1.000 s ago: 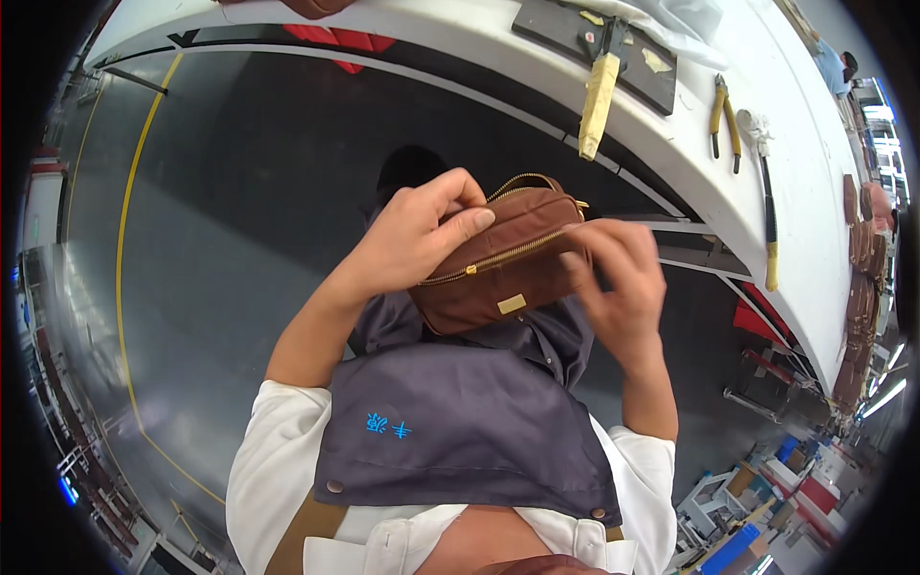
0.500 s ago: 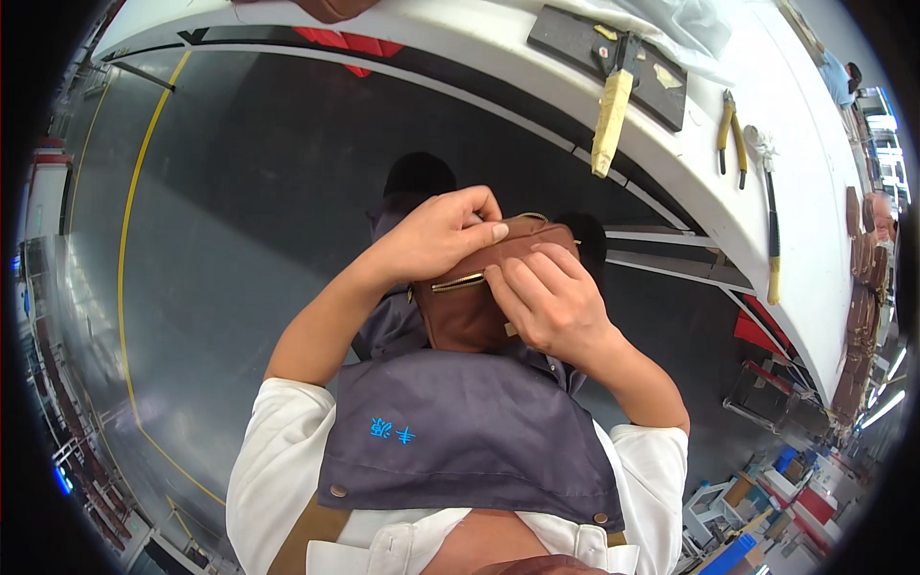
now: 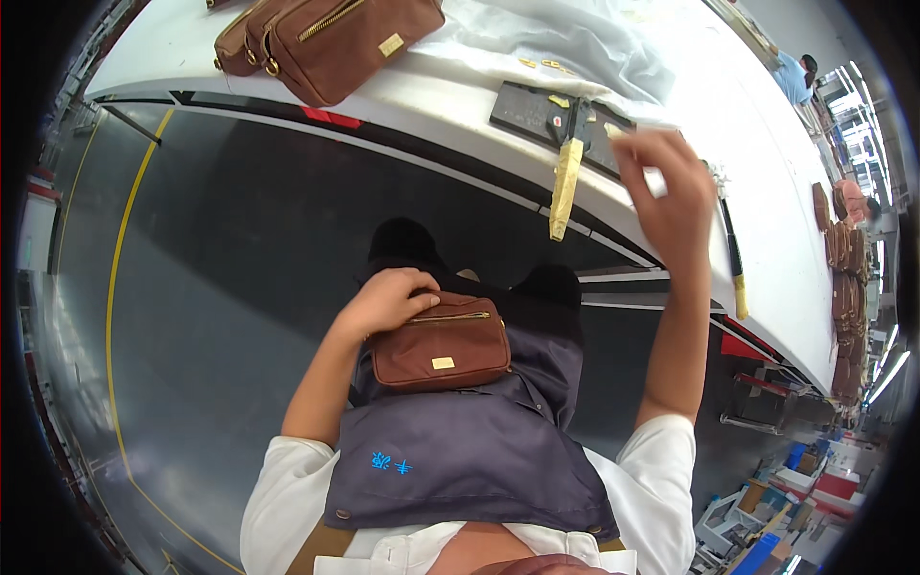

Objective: Assembling and finishing leather pouches by attaching hardware and inspecting zippers using specialized tools.

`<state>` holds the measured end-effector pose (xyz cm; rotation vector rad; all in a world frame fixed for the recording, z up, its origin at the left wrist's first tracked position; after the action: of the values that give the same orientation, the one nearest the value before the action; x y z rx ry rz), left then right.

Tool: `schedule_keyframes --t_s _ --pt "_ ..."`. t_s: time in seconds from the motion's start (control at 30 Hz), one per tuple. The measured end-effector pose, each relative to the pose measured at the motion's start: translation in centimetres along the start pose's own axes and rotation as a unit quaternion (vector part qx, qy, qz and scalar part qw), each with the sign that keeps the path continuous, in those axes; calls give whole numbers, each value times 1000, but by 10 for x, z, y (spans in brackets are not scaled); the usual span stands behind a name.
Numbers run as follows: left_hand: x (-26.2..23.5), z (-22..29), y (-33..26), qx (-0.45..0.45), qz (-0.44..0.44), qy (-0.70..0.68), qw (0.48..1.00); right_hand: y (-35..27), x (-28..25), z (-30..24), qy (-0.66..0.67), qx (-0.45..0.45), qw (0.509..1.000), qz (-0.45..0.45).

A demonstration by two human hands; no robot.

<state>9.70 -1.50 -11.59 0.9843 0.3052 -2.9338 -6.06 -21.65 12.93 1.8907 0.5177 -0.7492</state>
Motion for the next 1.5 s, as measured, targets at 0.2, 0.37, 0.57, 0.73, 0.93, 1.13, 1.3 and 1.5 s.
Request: schedule_keyframes --t_s 0.2,0.37,0.57,0.73,0.93,1.13,1.3,1.5 --pt "42 10 -18 27 103 133 985 77 97 69 24 -22 997 -68" --pt "33 20 -40 43 188 145 970 97 135 69 -44 -11 992 -115" --pt "37 28 -40 19 117 152 981 98 139 69 -66 15 988 -137" --pt "40 35 -33 27 103 161 981 85 104 63 -21 -33 999 -27" --pt "39 31 -34 9 96 116 989 21 34 75 113 154 981 -32" --pt "39 35 -25 38 81 117 989 -25 34 89 94 191 977 -18" --pt "43 34 -24 37 65 112 991 -31 32 80 54 119 991 9" --pt "43 33 -26 38 74 102 991 -36 30 82 72 145 987 17"
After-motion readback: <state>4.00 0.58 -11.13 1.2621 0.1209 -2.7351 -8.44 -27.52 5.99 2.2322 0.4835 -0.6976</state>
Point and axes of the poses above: each hand's wrist, its own y-axis towards the middle knuckle, its own x-axis out of the palm, z = x × y, the point moved 8 cm from there along y, towards the middle knuckle, and after that the axes turned 2 degrees about z, right-handed, at the moved point
